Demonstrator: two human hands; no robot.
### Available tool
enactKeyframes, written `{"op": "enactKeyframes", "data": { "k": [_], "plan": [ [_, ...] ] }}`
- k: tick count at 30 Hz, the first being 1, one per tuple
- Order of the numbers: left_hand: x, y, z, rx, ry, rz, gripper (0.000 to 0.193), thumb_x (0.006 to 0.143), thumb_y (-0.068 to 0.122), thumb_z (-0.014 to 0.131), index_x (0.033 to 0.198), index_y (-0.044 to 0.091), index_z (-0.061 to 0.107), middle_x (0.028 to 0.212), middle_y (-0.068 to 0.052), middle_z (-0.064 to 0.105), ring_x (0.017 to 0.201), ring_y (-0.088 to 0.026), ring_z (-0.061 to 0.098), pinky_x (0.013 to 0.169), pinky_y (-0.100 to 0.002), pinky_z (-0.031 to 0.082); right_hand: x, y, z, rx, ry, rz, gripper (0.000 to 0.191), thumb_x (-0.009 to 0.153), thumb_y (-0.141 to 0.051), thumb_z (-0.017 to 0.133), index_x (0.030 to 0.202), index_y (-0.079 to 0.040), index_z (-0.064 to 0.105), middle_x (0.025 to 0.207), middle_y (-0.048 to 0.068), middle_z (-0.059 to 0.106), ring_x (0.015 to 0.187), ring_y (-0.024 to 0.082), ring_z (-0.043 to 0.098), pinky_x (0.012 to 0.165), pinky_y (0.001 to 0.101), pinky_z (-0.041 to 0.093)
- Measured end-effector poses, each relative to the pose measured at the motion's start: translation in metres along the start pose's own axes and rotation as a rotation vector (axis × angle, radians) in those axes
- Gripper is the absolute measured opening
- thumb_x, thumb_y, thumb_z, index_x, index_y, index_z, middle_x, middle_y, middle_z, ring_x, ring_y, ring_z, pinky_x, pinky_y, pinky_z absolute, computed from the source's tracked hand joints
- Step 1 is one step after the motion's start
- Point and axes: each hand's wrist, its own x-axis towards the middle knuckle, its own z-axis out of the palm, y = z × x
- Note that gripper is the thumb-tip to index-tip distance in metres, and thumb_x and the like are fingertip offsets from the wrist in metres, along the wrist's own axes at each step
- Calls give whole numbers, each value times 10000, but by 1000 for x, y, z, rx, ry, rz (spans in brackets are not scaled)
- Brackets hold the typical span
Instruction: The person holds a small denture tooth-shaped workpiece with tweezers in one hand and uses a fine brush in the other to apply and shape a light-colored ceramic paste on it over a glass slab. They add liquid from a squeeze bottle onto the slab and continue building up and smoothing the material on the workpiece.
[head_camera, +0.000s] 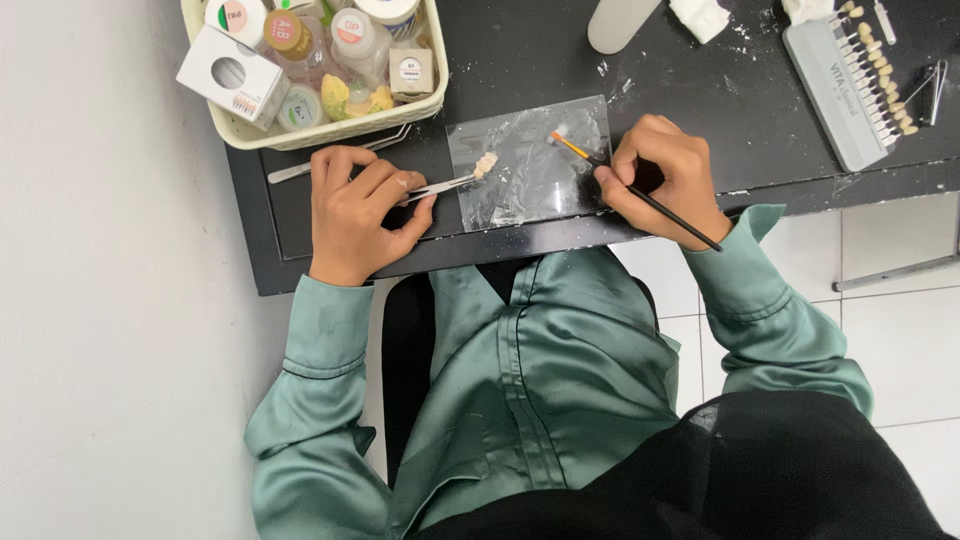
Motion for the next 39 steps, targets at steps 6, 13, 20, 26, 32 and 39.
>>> {"op": "enactKeyframes", "data": {
  "k": [6,13,20,26,32,39],
  "plan": [
    [0,-1,0,1,-2,6,147,846,168,860,903,137,727,822,41,621,952,-234,564,937,-420,394,1,-1,1,-37,-53,-53,269,862,-23,787,773,-69,537,766,31,578,777,224,526,704,335,412],
    [-1,0,0,-1,1,6,145,849,167,860,903,139,728,817,45,615,955,-228,564,942,-414,393,2,-3,1,-64,-75,-128,272,867,-38,810,779,-85,558,781,25,609,793,236,549,751,347,417],
    [-1,1,0,6,5,7,140,855,162,858,906,144,729,817,59,616,963,-221,564,950,-404,397,3,-6,0,-60,-67,-142,276,862,-29,806,779,-86,549,773,22,602,800,238,540,765,357,410],
    [0,2,0,10,8,13,139,844,157,853,895,147,724,801,57,605,952,-227,560,944,-406,399,2,-6,1,-99,-42,-108,272,843,-27,800,761,-86,547,770,28,595,789,240,528,760,361,407],
    [-1,3,0,13,17,20,143,838,163,851,899,145,723,812,53,611,957,-229,563,941,-408,401,4,-15,1,-95,-48,-146,165,842,-66,818,872,-82,657,903,22,687,850,229,580,790,359,438],
    [-2,2,2,16,27,19,144,823,166,853,900,150,732,809,45,607,948,-236,559,927,-409,397,6,-20,-1,-107,-47,-163,147,800,-57,797,903,-101,701,950,14,723,901,230,595,866,355,469]
  ]
}}
